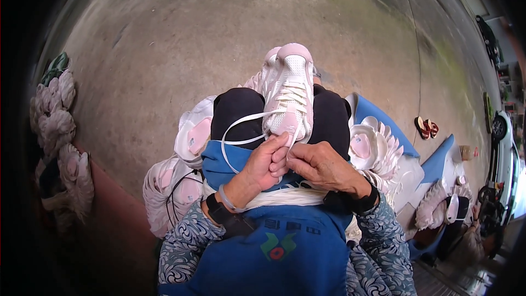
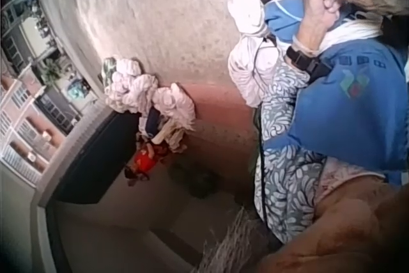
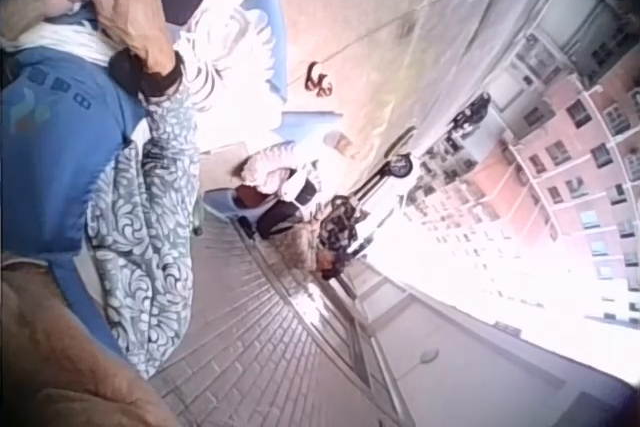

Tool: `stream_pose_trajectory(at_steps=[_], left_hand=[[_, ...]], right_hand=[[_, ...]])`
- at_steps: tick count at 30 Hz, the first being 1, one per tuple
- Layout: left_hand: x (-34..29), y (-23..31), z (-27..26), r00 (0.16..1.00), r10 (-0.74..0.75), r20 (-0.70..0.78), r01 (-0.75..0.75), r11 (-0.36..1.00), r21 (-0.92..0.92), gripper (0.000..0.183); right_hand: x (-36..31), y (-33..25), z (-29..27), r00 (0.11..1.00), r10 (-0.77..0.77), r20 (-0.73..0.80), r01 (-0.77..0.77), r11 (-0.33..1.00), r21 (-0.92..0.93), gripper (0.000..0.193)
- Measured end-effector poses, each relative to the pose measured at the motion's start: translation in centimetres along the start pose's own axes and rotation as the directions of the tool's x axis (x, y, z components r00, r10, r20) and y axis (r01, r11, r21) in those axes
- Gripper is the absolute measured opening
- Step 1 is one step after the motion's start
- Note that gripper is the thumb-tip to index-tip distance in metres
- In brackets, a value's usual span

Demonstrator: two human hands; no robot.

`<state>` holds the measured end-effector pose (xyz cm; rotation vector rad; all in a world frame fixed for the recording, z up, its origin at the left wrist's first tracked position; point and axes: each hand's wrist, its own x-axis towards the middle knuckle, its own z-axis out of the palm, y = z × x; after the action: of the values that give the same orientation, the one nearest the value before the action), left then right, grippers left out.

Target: The recorder is lacing a pair of white and pink athletic shoes.

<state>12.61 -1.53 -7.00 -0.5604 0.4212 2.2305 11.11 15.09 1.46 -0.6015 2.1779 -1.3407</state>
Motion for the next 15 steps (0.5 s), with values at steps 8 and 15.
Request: stream_pose_trajectory(at_steps=[8,15], left_hand=[[0.1,-0.3,-0.6,0.998,0.019,0.061,-0.021,1.0,0.021,0.016],[-2.8,0.5,0.0,0.997,0.041,-0.059,-0.021,0.95,0.313,0.021]], right_hand=[[-1.6,1.9,-0.9,0.996,-0.011,-0.092,-0.033,0.889,-0.458,0.014],[-0.3,-0.2,0.4,0.978,0.191,-0.081,-0.196,0.978,-0.064,0.022]])
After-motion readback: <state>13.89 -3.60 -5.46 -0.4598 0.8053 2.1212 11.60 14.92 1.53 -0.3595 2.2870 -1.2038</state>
